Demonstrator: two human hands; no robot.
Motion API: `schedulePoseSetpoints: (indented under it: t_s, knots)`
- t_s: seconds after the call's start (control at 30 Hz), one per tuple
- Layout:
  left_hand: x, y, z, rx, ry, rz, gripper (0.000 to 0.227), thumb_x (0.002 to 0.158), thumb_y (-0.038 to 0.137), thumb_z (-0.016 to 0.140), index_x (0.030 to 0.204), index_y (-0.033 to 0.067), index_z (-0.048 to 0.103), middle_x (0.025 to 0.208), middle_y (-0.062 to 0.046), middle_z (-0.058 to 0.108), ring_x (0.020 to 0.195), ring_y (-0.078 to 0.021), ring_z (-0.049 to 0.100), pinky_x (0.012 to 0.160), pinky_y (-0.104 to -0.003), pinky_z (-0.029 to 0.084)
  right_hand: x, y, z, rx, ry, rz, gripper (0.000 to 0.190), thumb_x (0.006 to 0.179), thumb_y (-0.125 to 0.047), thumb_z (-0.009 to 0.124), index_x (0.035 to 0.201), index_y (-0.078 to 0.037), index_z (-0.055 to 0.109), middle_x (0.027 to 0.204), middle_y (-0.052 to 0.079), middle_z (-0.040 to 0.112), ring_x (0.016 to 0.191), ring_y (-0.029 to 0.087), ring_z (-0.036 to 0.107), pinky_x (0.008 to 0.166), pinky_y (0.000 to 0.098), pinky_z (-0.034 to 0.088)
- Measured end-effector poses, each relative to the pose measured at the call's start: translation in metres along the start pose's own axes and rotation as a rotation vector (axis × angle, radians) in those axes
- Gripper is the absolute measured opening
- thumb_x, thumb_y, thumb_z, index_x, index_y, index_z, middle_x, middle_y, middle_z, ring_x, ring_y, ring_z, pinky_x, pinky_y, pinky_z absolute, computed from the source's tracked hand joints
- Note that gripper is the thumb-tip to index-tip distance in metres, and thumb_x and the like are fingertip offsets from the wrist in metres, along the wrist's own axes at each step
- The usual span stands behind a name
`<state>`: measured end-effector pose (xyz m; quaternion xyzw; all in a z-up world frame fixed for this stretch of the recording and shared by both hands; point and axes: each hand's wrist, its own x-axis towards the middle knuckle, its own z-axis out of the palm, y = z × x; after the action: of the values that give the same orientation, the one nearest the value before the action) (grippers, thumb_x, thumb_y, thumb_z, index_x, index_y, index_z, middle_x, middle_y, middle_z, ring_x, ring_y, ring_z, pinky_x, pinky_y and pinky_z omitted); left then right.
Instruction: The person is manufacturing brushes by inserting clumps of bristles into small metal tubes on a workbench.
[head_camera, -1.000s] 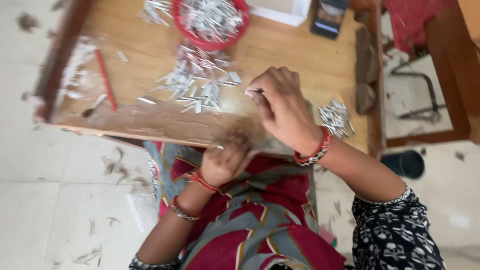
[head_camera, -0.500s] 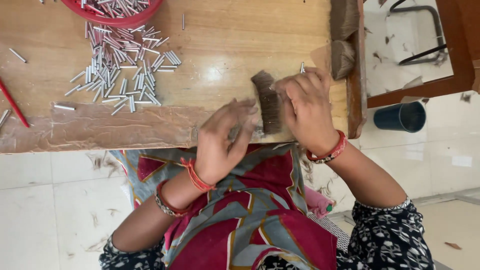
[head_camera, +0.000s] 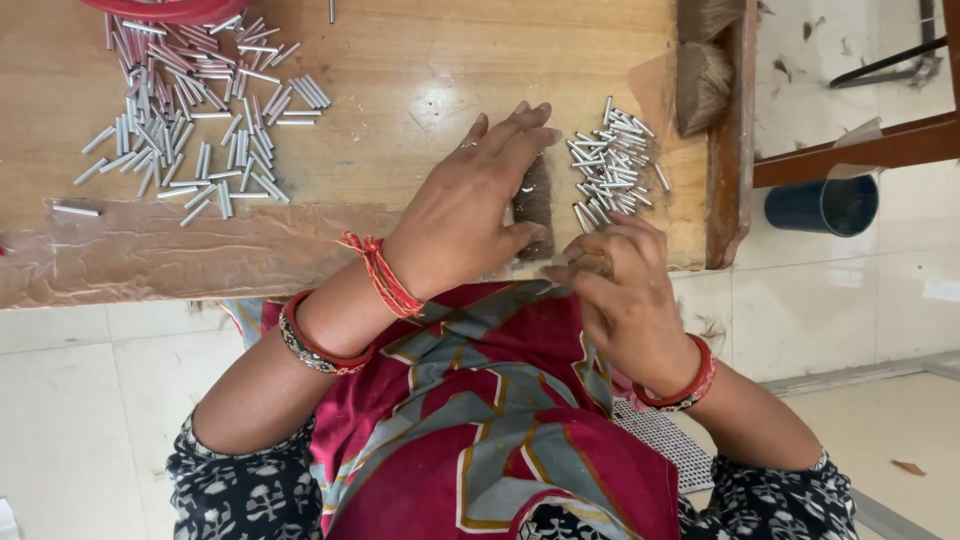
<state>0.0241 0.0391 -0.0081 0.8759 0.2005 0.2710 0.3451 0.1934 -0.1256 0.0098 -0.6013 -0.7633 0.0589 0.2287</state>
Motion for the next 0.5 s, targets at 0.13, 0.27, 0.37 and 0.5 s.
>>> schedulePoseSetpoints:
  t_s: [0.13, 0.27, 0.37, 0.5]
  knots:
    - [0.000, -0.002, 0.009, 0.005, -0.084, -0.030, 0.082, 0.069, 0.010, 0.085, 0.141, -0.0037, 0.046, 0.155, -0.024, 0.042, 0.146, -0.0393, 0.039, 0.123, -0.053, 0.027, -0.005, -0.001, 0.011, -0.055, -0.019, 0.066, 0.043, 0.075, 0.009, 0.065, 0.109, -0.014, 0.077, 0.122, 0.009, 0.060, 0.122, 0.036, 0.048, 0.116, 0.0534, 0.038]
    - [0.000, -0.001, 0.011, 0.036, -0.084, -0.055, 0.083, 0.068, 0.008, 0.084, 0.142, -0.0027, 0.046, 0.156, -0.022, 0.042, 0.148, -0.0381, 0.038, 0.125, -0.053, 0.026, 0.002, 0.000, 0.009, -0.102, -0.012, 0.103, 0.046, 0.073, 0.008, 0.065, 0.112, -0.013, 0.077, 0.124, 0.010, 0.060, 0.125, 0.036, 0.045, 0.116, 0.0550, 0.037]
    - [0.000, 0.001, 0.007, 0.023, -0.080, -0.072, 0.086, 0.069, 0.007, 0.084, 0.144, -0.0024, 0.043, 0.158, -0.022, 0.040, 0.148, -0.0383, 0.037, 0.126, -0.053, 0.024, 0.003, 0.000, 0.008, -0.124, -0.024, 0.097, 0.046, 0.072, 0.007, 0.066, 0.110, -0.015, 0.078, 0.124, 0.007, 0.061, 0.124, 0.034, 0.046, 0.117, 0.0562, 0.035]
    - [-0.001, 0.004, 0.002, -0.063, -0.084, -0.098, 0.094, 0.068, 0.009, 0.086, 0.148, -0.0018, 0.038, 0.161, -0.023, 0.034, 0.150, -0.0390, 0.033, 0.126, -0.055, 0.022, -0.004, -0.003, 0.006, -0.105, 0.044, 0.076, 0.036, 0.079, 0.000, 0.073, 0.111, -0.014, 0.078, 0.123, 0.006, 0.060, 0.123, 0.034, 0.045, 0.120, 0.0567, 0.032]
